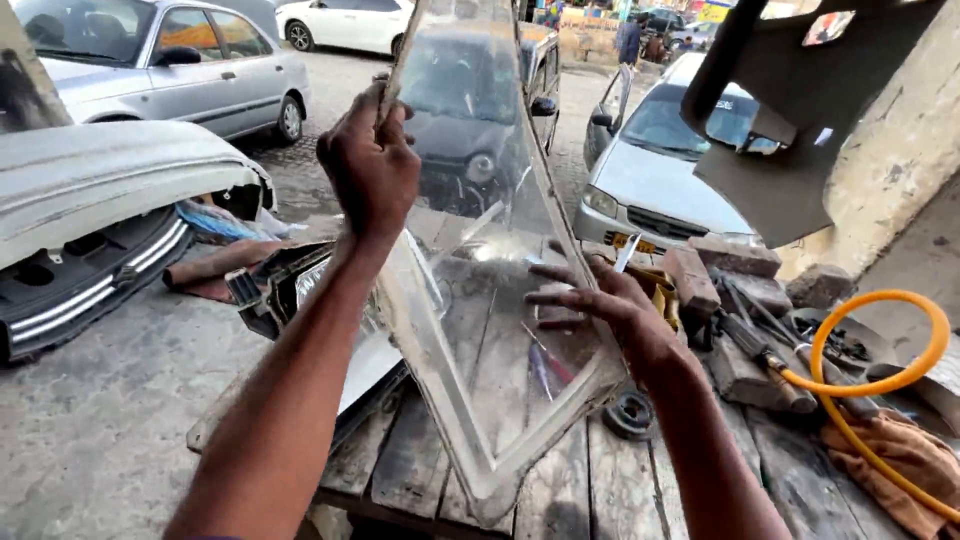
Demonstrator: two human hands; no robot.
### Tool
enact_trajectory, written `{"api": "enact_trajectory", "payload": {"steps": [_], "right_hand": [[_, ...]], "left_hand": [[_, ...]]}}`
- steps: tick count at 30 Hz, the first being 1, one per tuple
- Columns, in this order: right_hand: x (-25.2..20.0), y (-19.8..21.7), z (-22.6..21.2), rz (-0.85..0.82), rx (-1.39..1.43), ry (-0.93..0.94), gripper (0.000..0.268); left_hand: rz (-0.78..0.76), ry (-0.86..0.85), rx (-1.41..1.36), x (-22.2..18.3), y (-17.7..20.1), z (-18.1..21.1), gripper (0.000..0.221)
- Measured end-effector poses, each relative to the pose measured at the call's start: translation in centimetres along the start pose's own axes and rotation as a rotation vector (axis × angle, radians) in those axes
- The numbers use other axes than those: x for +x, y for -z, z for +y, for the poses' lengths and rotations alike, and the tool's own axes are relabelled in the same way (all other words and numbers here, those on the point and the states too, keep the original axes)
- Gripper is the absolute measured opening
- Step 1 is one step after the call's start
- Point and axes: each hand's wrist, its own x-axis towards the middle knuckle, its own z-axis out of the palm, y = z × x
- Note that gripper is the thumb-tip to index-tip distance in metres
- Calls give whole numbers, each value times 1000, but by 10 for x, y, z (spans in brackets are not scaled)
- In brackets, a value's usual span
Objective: Disassembling a car headlight by prying the clear lens away from the housing using a screwdriver.
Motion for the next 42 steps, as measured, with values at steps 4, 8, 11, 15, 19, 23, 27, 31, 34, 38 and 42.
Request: {"api": "enact_trajectory", "payload": {"steps": [4, 8, 11, 15, 19, 23, 27, 31, 34, 38, 42], "right_hand": [[20, 4, 7, 167, -8, -42, 107], [38, 1, 7, 320, -439, 143, 92], [37, -8, 5, 362, -408, 303, 89], [43, -15, 5, 417, -390, 222, 88], [38, -32, -12, 419, -490, 197, 84], [35, -49, -18, 466, -648, 186, 85], [53, -40, -9, 532, -807, 228, 81], [45, -35, -9, 532, -851, 252, 75], [23, -43, -33, 440, -762, 181, 69], [16, -28, -36, 473, -494, 179, 66], [29, 2, -15, 613, -364, 161, 81]], "left_hand": [[-85, 133, -149, -13, -20, 2, 13], [-86, 291, -461, -16, -40, 4, 15], [-98, 209, -273, -27, -45, -12, 20], [-43, 142, 6, -43, -30, 35, 49], [-36, 309, -53, -57, -20, 76, 42], [-276, 834, -501, -54, -25, 107, 34], [-363, 1100, -772, -43, -36, 121, 32], [-393, 1141, -665, -36, -37, 122, 28], [-343, 1130, -697, -29, -27, 114, 33], [-462, 1107, -779, -7, -1, 119, 30], [-562, 1086, -759, -2, -8, 96, 31]]}}
